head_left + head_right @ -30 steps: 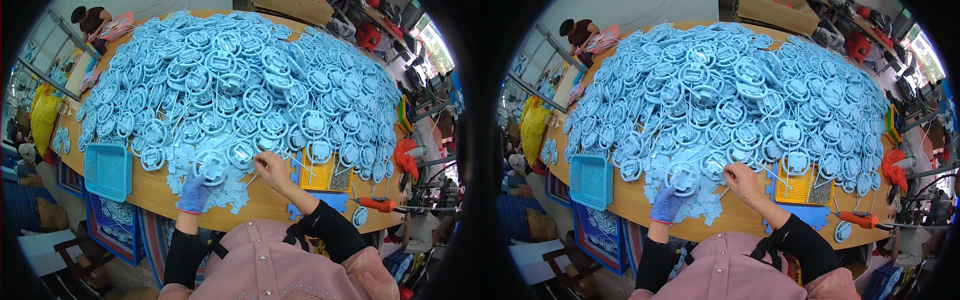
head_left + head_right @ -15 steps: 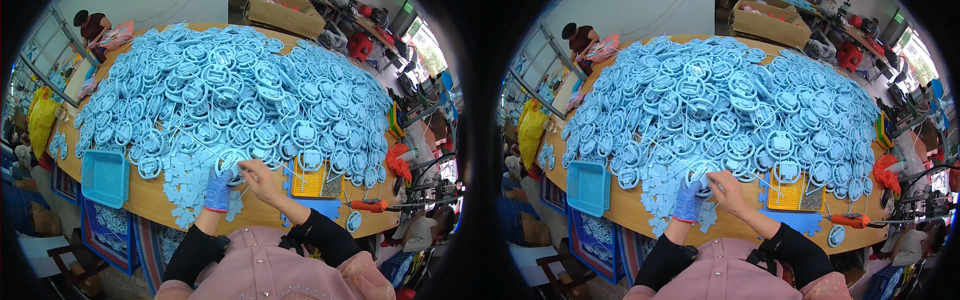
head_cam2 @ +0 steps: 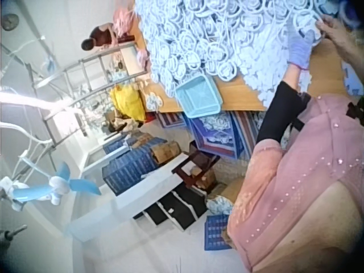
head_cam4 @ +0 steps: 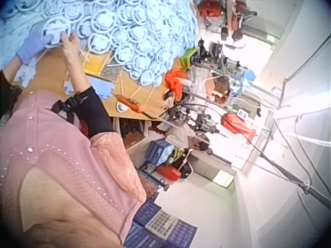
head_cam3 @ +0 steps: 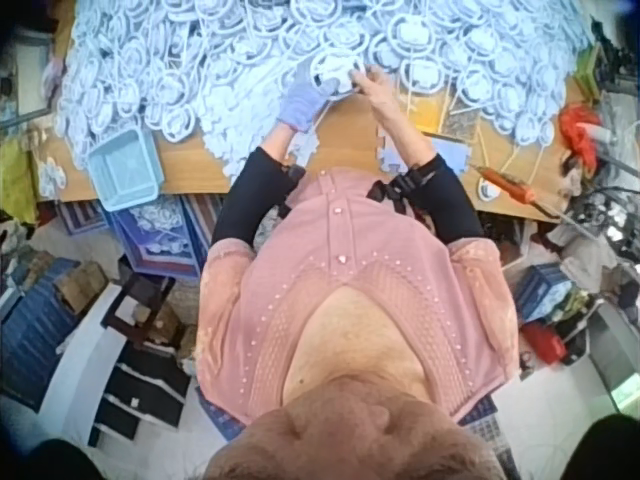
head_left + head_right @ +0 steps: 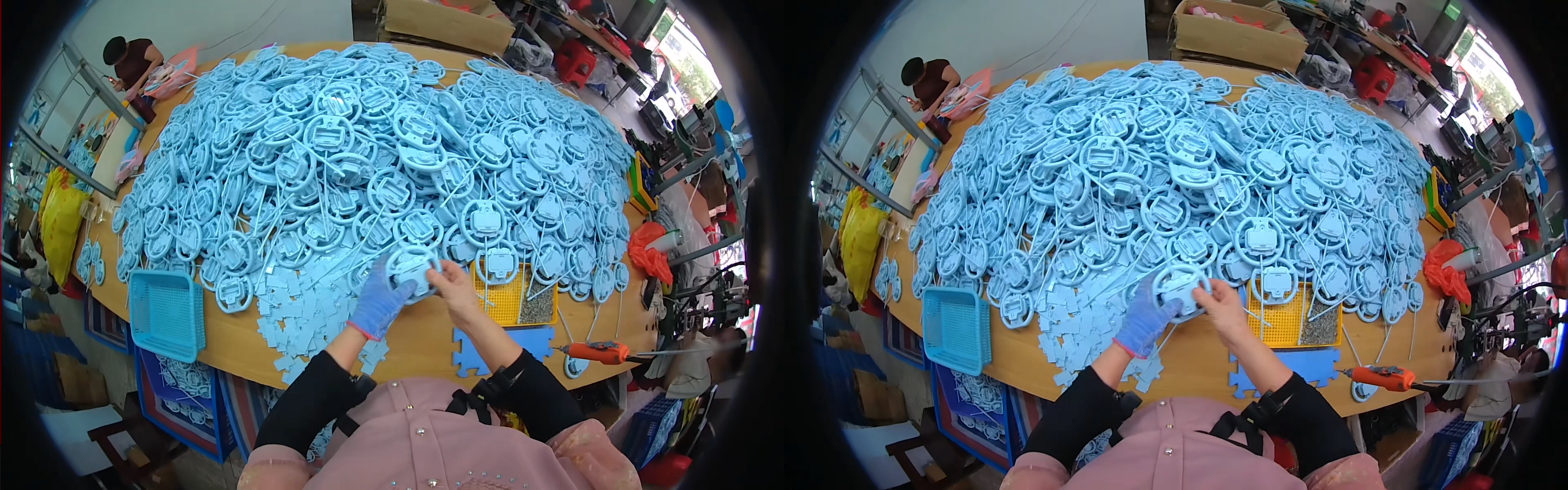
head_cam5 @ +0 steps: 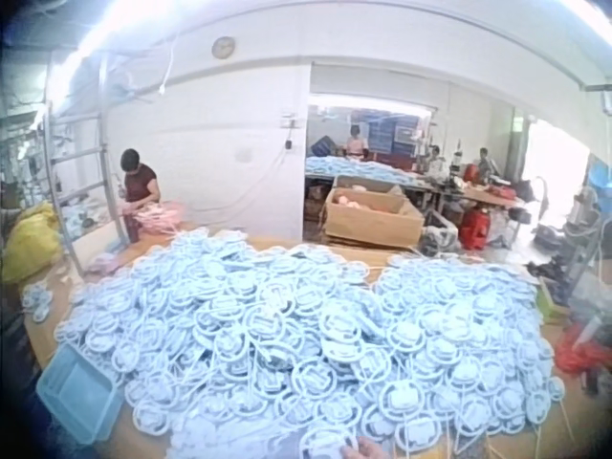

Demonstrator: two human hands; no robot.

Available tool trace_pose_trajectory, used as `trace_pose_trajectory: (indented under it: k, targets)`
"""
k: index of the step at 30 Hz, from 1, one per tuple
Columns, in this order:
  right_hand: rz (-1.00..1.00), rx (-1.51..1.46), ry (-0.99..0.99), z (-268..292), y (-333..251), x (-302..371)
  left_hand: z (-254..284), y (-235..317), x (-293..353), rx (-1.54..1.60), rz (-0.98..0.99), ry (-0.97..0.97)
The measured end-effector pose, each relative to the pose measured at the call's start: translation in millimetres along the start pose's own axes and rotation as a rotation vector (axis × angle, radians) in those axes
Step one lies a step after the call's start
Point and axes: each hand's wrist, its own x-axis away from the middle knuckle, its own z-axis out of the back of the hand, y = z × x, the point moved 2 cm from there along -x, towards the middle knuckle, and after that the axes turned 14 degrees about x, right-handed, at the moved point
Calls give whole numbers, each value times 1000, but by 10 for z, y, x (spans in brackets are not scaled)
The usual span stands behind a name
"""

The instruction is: The recorder is assembling small blue plastic circular components, likely fans or similar parts, by fitting pieces together and trimming excess plastic.

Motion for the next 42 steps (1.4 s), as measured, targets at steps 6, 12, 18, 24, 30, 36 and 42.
trace_pose_trajectory:
  k: [6,12,18,24,30,36,42]
  targets:
    - [208,-364,37,649,-390,-369,-48,-3,-441,25,575,-51]
    - [751,1229,119,11,-436,-692,136,-358,-537,178,491,199]
    - [646,960,-152,-478,-242,-475,357,-47,-469,347,447,272]
    - [590,969,-560,-828,206,127,883,242,405,313,7,299]
    - [1007,1005,-393,-1619,1483,-35,1244,-114,761,100,-57,408]
    - [1308,1307,-403,-1561,1251,-60,685,-72,612,-230,-115,280]
    - [1468,1212,-168,-1694,1346,-127,641,-64,539,-319,-145,191]
